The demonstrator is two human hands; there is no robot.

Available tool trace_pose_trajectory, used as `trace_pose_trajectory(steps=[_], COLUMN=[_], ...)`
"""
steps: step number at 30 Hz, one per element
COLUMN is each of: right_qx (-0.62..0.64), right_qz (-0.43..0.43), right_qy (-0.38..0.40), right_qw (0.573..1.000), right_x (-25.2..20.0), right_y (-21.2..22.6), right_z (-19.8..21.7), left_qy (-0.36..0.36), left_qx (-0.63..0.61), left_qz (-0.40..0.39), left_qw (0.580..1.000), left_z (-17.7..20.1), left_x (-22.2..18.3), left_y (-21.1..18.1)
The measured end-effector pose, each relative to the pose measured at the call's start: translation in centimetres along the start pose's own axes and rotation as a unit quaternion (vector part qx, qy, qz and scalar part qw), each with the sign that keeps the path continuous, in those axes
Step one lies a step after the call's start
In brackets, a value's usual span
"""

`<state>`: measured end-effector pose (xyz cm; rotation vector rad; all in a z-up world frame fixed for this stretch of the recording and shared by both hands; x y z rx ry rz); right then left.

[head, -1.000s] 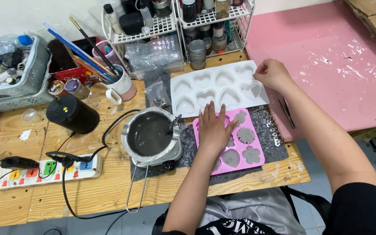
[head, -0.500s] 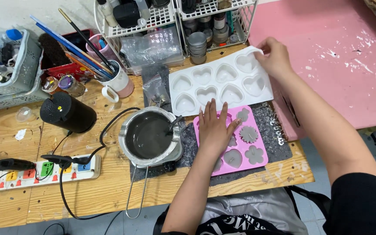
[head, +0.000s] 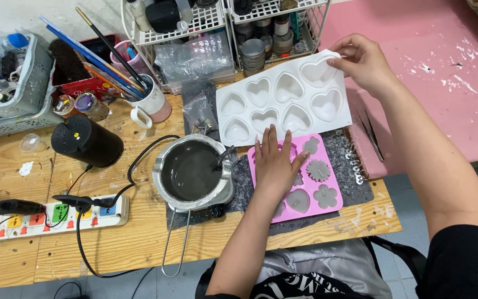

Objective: Melting wax in a pot on a heating element and pouring it into silicone molds to create shapes.

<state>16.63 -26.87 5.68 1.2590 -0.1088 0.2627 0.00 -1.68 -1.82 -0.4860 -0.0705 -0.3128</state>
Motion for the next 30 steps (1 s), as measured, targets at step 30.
trace_pose_trajectory(steps=[30], right_qx=[-0.692], right_qz=[0.111], right_qy=[0.110], right_qw=[0.705], right_x=[3.4], right_y=[-7.9], right_z=[-13.2], left_qy=[-0.015], left_qx=[0.011], left_qz=[-0.003], left_qw=[1.000], left_z=[-1.4], left_x=[0.2], left_y=[0.3])
Point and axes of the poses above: each hand's wrist, its own x-axis towards the middle knuckle, its own z-axis out of the back of the hand, y = z × x, the point moved 1 cm from there along x, towards the middle knuckle
